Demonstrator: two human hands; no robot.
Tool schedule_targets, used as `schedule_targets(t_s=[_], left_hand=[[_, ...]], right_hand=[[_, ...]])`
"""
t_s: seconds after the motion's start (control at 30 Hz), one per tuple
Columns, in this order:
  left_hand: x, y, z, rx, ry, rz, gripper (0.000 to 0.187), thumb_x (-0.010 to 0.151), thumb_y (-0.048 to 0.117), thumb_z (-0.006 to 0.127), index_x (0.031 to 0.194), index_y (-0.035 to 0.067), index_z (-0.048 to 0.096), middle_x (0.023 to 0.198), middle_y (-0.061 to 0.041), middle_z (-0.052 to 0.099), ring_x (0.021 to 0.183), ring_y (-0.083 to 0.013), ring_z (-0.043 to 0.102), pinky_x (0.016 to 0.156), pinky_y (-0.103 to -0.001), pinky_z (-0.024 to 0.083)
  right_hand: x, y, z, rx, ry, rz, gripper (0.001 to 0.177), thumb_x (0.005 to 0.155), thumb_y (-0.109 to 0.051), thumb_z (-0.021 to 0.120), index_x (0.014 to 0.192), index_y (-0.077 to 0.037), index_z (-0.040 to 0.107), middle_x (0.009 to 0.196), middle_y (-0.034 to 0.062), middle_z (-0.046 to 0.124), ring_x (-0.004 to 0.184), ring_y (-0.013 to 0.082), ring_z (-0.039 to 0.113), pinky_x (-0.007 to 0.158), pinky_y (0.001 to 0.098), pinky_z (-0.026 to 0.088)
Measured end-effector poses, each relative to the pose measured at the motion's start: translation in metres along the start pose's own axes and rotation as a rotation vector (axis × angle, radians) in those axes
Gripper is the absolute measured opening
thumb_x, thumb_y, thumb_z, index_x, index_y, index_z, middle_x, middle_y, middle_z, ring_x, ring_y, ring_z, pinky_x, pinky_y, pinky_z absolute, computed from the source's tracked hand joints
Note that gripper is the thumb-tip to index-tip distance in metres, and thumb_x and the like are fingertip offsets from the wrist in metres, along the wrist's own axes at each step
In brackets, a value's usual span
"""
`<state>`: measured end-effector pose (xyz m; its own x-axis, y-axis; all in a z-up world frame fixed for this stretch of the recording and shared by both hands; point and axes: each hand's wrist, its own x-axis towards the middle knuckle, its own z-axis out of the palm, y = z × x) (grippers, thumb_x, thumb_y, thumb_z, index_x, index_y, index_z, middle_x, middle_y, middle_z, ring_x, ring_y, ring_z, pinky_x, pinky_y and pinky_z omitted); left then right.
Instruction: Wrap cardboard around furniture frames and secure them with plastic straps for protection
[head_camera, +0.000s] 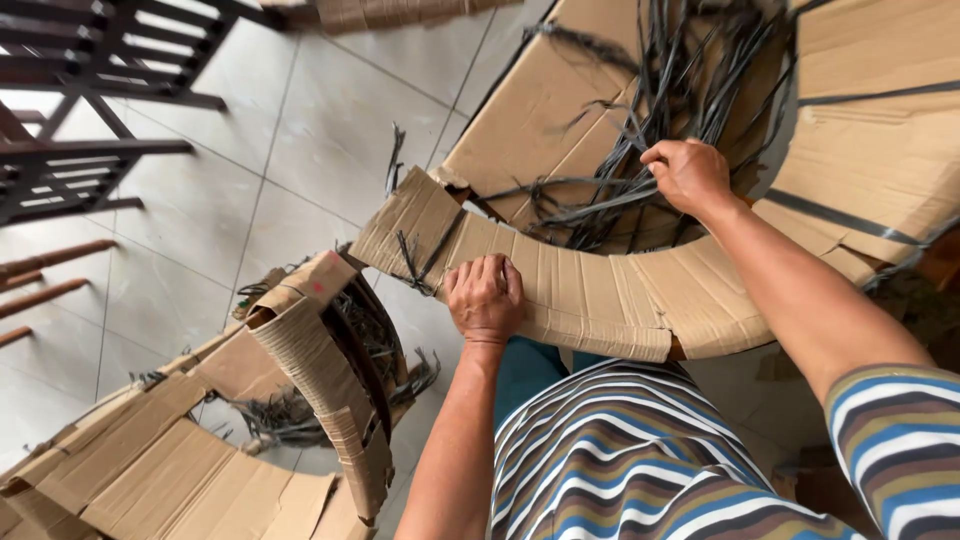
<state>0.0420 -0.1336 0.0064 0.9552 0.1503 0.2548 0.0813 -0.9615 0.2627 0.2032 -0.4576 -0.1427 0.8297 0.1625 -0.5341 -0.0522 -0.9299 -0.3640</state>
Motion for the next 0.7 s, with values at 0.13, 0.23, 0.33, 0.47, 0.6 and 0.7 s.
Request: schedule_targets(t_s=[0.13,0.23,0.33,0.47,0.6,0.7], left_hand=[[-0.003,-0.005,0.01,0.003,0.054,0.002,0.004,0.085,0.024,0.065,0.082,0.023,0.063,0.068,0.003,0.058,0.072,-0.0167,0.066,0.083,-0.032,0.051],[-0.003,-0.003,0.013,0.001,0.063,0.0,0.007,0.082,0.026,0.068,0.079,0.023,0.062,0.067,0.004,0.058,0.071,-0.0175,0.066,0.082,-0.033,0.052],[-0.002,0.004,0.007,-0.081,-0.06,-0.078,0.006,0.086,0.029,0.069,0.089,0.025,0.065,0.076,0.005,0.063,0.077,-0.0169,0.067,0.085,-0.034,0.051],[0.012,0.036,-0.012,-0.568,-0.19,-0.252,0.032,0.087,0.016,0.068,0.119,0.011,0.065,0.112,-0.014,0.065,0.109,-0.0378,0.064,0.096,-0.05,0.051],[0.033,0.077,-0.038,-0.914,-0.224,-0.257,0.052,0.089,0.013,0.068,0.138,0.001,0.059,0.132,-0.03,0.06,0.133,-0.0515,0.053,0.113,-0.059,0.042],[0.039,0.086,-0.035,-0.949,-0.245,-0.13,0.077,0.08,0.013,0.075,0.152,0.009,0.048,0.148,-0.027,0.051,0.144,-0.0485,0.042,0.123,-0.058,0.031]], right_hand=[[-0.035,-0.036,-0.07,0.296,0.221,-0.141,0.045,0.094,-0.008,0.067,0.136,-0.022,0.067,0.095,0.0033,0.076,0.099,0.0288,0.071,0.086,0.0438,0.055],[-0.056,-0.048,-0.106,0.349,0.301,-0.224,0.058,0.095,0.001,0.065,0.152,-0.005,0.052,0.096,0.0152,0.076,0.095,0.0332,0.071,0.086,0.0448,0.053],[-0.068,-0.058,-0.116,0.576,0.295,-0.107,0.035,0.098,-0.011,0.071,0.133,-0.015,0.068,0.105,0.0141,0.074,0.094,0.0166,0.07,0.068,0.0268,0.052],[-0.1,-0.098,-0.131,1.061,0.201,-0.114,0.028,0.097,-0.01,0.067,0.124,-0.007,0.063,0.096,0.0029,0.073,0.08,-0.0006,0.062,0.063,0.0079,0.045],[-0.128,-0.141,-0.13,1.323,0.083,-0.101,0.028,0.096,-0.009,0.069,0.122,-0.005,0.062,0.093,0.0077,0.075,0.076,0.0027,0.07,0.059,0.0079,0.055],[-0.134,-0.161,-0.115,1.562,-0.076,-0.068,0.027,0.095,-0.007,0.068,0.122,-0.008,0.065,0.09,0.0121,0.076,0.071,0.0104,0.074,0.057,0.0147,0.06]])
